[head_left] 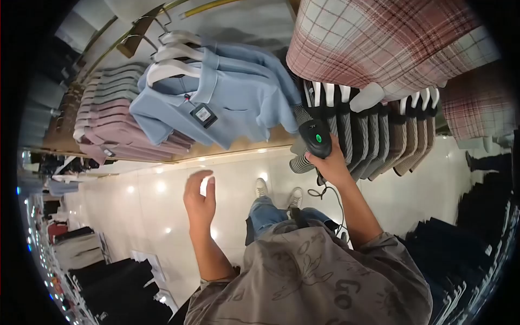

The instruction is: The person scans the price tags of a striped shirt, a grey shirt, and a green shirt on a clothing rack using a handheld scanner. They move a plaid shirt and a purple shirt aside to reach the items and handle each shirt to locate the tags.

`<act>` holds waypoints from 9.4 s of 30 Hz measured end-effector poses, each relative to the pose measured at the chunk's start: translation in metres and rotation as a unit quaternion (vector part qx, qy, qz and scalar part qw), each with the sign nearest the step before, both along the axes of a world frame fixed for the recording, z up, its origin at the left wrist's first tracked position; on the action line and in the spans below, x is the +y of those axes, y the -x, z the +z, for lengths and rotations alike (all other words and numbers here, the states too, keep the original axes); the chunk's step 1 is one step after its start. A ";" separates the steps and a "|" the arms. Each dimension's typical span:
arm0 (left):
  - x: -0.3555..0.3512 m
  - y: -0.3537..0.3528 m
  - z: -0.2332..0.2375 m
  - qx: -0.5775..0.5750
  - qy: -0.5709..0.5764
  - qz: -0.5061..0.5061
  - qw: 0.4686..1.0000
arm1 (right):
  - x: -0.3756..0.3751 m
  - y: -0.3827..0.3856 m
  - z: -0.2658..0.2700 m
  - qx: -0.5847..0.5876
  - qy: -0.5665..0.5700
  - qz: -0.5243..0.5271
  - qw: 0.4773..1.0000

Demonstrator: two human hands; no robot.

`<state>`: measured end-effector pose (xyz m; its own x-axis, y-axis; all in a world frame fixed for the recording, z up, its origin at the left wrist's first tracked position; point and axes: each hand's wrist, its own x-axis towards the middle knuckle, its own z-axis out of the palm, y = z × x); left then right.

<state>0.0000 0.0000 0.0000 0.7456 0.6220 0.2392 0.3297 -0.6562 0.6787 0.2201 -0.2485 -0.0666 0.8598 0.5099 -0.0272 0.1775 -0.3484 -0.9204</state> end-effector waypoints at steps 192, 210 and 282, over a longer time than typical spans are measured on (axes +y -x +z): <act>-0.017 0.080 -0.010 -0.266 0.636 -0.134 0.711 | 0.000 0.095 0.124 0.013 -0.115 0.009 0.993; -0.027 0.063 0.006 -0.106 0.652 -0.182 0.729 | 0.003 0.096 0.114 0.028 -0.163 -0.025 0.986; -0.057 0.079 0.049 -0.161 0.536 -0.253 0.789 | -0.017 0.115 0.124 0.014 -0.158 0.034 0.987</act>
<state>-0.0791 -0.0567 0.0486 0.9713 0.2380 0.0057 -0.0937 0.3600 0.9282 0.1055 -0.2653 0.0571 0.8245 0.5534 0.1184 0.1626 -0.0312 -0.9862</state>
